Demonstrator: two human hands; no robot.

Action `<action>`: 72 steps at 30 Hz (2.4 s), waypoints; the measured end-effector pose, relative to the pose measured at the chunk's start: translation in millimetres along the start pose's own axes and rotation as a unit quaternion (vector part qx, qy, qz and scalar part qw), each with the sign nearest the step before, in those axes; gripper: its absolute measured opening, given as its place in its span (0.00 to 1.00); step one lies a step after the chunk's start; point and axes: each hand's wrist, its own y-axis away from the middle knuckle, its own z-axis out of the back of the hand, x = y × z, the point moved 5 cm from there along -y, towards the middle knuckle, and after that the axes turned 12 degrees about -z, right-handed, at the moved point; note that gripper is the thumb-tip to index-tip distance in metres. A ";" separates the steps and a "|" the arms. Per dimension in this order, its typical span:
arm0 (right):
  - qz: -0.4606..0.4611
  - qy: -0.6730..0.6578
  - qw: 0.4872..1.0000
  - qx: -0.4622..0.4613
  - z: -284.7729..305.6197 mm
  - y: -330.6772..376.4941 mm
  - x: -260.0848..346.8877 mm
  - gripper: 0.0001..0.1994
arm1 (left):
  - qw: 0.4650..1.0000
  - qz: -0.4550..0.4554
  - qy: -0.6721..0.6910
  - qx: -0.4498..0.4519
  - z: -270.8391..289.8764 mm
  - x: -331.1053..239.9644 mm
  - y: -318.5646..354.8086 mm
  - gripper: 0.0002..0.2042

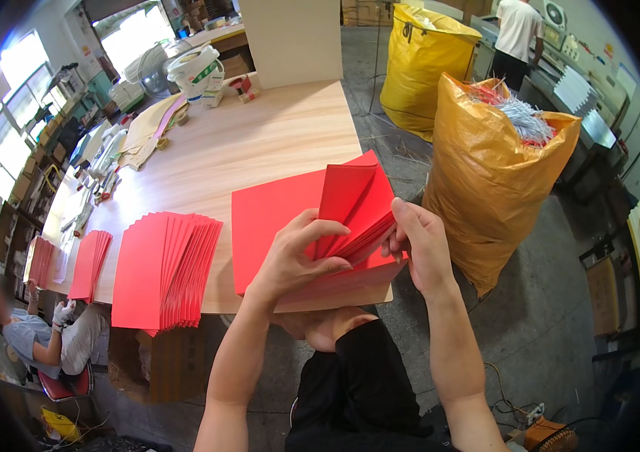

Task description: The person counts and sorts red paper envelopes by hand, picking them up from a pile and placing them into a new stack on a wooden table.

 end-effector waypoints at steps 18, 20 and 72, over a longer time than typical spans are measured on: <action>0.309 0.481 0.819 -0.053 -22.6 34.5 -36.7 0.15 | 0.974 -0.089 -0.182 0.101 -16.6 -16.8 -1.7 0.42; 0.306 0.472 0.825 -0.055 -22.9 33.4 -35.6 0.15 | 0.975 -0.084 -0.178 0.102 -16.5 -13.2 -1.6 0.40; -0.030 -0.075 0.996 -0.024 -6.9 -2.7 -5.4 0.21 | 0.993 -0.040 -0.111 0.024 -6.0 -5.5 -3.4 0.26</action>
